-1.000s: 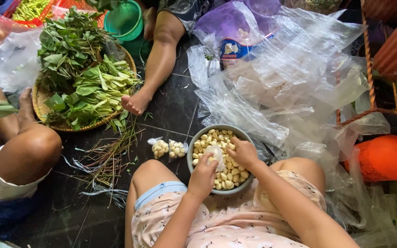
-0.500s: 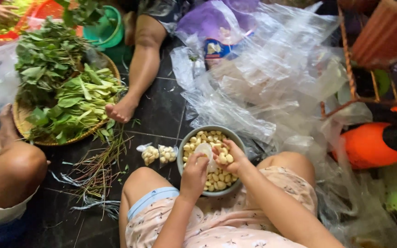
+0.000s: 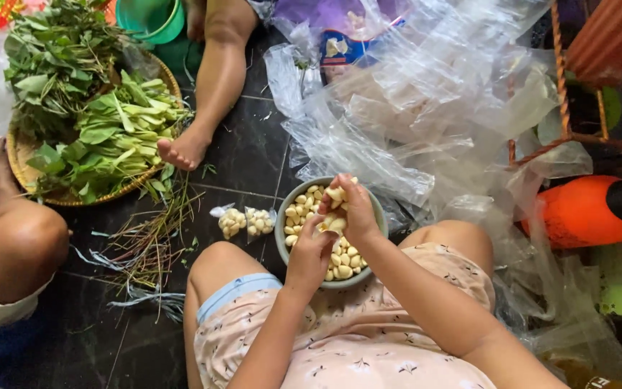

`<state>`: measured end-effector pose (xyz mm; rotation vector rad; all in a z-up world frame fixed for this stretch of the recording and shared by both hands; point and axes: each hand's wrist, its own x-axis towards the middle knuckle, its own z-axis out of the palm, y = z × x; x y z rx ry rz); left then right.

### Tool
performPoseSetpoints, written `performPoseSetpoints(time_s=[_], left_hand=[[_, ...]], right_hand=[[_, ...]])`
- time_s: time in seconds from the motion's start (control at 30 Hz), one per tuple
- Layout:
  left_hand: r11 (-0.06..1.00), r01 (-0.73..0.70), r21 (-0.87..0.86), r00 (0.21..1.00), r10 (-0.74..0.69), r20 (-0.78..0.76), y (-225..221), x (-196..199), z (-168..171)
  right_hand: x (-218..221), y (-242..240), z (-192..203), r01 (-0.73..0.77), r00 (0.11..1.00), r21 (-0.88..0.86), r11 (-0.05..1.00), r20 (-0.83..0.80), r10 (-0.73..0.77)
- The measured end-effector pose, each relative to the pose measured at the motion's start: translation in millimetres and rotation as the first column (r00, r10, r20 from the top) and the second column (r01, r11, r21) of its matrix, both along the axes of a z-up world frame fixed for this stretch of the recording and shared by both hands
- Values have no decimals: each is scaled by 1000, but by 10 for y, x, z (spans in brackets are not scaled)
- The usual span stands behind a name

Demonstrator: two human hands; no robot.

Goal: Picking up peeled garlic cloves from a bowl and placing them into small plastic bags.

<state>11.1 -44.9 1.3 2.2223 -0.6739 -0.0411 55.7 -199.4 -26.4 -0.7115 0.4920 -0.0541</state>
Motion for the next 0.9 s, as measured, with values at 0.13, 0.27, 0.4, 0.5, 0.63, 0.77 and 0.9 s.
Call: performPoseSetpoints(time_s=[0.13,0.27,0.4,0.5,0.63,0.77,0.9], left_hand=[[998,-36,-48,999,34,-40,38,-46,61],[999,-39,-31,999,39,-21,44,-92,67],[995,-55,-81,998,51,-43,74,-85,-36],[994,-54,-90,997,49,-54,67,-96,-59],[990,-57,-130,996,48,-71,41,-105,-62],[989,-64,-134,996,54,-73,31,-98,-110],[985,-61,-162,995,48,-82,31,-85,56]], right_hand=[[-17,176,-46,3,998,-146,989,63,6],[-66,170,-82,-1,994,-169,986,112,20],[-98,174,-50,-48,986,-169,984,148,74],[-161,168,-41,-47,970,-178,983,229,88],[-211,147,-42,-19,970,-158,987,235,56],[-238,121,-84,37,969,-249,968,245,26],[-344,159,74,10,962,-394,919,254,98]])
